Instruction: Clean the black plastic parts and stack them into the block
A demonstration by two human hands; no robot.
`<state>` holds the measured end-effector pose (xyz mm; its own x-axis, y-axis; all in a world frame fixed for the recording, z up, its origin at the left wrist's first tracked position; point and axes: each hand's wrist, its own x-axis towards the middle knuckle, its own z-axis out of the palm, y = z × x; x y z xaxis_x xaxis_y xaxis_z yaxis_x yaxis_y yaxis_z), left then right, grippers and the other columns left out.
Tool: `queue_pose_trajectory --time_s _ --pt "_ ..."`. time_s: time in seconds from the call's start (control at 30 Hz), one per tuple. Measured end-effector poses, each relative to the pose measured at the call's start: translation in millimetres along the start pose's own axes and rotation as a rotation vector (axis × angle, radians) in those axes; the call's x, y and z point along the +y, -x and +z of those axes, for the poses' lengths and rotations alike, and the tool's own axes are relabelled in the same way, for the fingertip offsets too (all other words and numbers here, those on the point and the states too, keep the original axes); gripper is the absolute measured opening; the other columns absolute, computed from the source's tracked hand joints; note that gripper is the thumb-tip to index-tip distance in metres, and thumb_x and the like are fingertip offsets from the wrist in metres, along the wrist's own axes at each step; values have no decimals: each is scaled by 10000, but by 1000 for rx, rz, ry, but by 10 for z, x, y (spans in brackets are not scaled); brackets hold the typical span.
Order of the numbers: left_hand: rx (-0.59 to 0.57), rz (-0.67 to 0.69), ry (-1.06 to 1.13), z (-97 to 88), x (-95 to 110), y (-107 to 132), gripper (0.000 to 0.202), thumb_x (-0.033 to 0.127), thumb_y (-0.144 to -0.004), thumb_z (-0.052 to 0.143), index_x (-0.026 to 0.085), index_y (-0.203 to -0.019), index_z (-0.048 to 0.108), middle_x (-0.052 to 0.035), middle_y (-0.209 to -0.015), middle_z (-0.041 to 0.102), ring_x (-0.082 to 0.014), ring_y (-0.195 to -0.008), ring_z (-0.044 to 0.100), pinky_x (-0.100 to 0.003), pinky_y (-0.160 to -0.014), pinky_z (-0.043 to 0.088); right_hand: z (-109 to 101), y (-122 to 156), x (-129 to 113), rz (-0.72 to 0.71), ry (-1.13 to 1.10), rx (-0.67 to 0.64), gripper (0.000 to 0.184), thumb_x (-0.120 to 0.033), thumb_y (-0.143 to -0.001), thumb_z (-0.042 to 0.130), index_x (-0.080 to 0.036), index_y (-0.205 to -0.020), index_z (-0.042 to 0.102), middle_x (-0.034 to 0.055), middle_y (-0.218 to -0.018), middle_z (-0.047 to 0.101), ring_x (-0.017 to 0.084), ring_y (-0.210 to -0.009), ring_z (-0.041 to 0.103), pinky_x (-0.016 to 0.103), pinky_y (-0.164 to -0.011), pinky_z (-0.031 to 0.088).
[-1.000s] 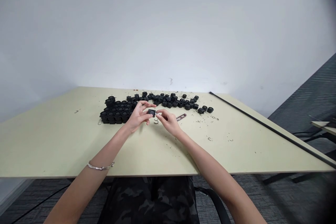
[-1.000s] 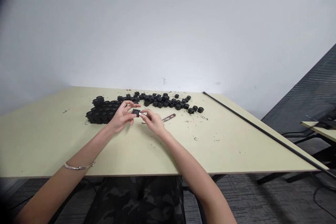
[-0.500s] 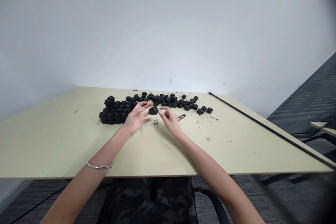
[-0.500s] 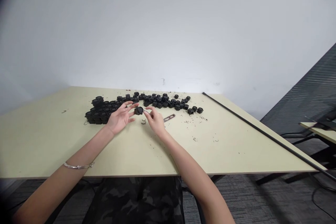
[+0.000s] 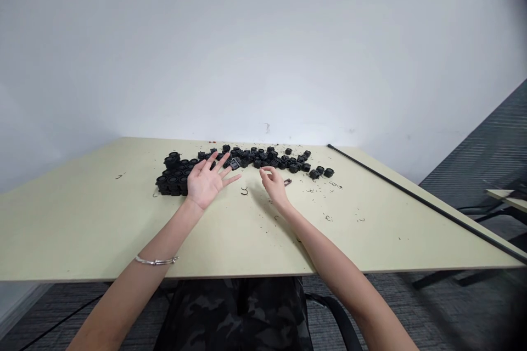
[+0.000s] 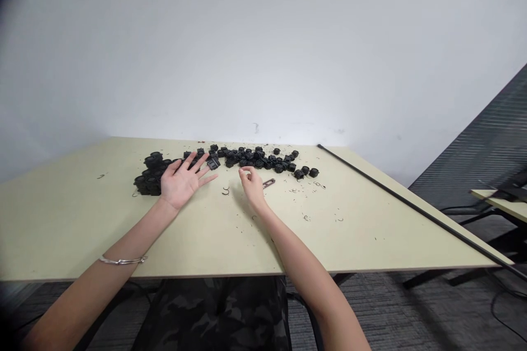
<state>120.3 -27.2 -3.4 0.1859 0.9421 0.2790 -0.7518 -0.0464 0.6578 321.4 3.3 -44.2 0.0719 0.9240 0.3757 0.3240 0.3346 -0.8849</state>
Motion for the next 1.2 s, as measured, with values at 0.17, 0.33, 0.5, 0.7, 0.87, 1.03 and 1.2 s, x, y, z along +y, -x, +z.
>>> queue_pose_trajectory --time_s 0.17,0.33,0.5,0.7,0.87,1.03,1.2 --pt "-12 -21 53 12 -7 8 348 353 -804 475 245 -1125 556 -83 -1421 401 -339 -1288 379 -675 -985 305 23 51 -46 1 46 -43 377 -527 -835 423 -192 -917 576 -59 -520 434 111 -499 417 221 -491 297" --pt "-18 -25 60 -2 -9 3 353 352 -803 480 251 -1132 559 -78 -1425 399 -339 -1300 363 -679 -992 290 22 59 -68 5 52 -60 381 -524 -832 423 -189 -915 586 -56 -530 449 111 -513 434 221 -508 314" --pt "-12 -22 42 7 -6 4 371 352 -795 491 249 -1146 554 -87 -1412 415 -334 -1286 383 -675 -986 303 19 69 -82 12 36 -71 374 -523 -830 434 -190 -907 587 -57 -532 447 103 -507 423 216 -502 312" --pt "-64 -58 48 -10 -14 9 350 354 -822 467 259 -1150 545 -69 -1433 388 -311 -1237 442 -659 -979 326 -14 61 -144 31 -115 -56 415 -595 -781 495 -200 -883 572 -78 -492 344 76 -437 299 197 -415 224" --pt "-154 -190 47 12 -58 32 398 366 -824 461 255 -1202 514 -85 -1438 375 -332 -1227 447 -693 -964 292 -16 77 -277 167 -379 -203 442 -607 -734 565 -220 -943 515 -121 -451 227 55 -375 160 186 -351 135" --pt "-240 -251 40 36 -78 52 423 379 -826 453 246 -1225 495 -93 -1455 343 -379 -1298 344 -718 -959 250 -8 140 -356 258 -418 -434 443 -570 -687 647 -223 -917 492 -130 -454 207 41 -378 128 176 -345 101" --pt "-246 -251 28 46 -68 58 430 383 -822 459 247 -1229 491 -97 -1454 346 -379 -1312 322 -720 -958 249 -1 152 -351 248 -362 -414 432 -559 -681 653 -216 -900 508 -124 -457 224 43 -375 151 185 -351 119"
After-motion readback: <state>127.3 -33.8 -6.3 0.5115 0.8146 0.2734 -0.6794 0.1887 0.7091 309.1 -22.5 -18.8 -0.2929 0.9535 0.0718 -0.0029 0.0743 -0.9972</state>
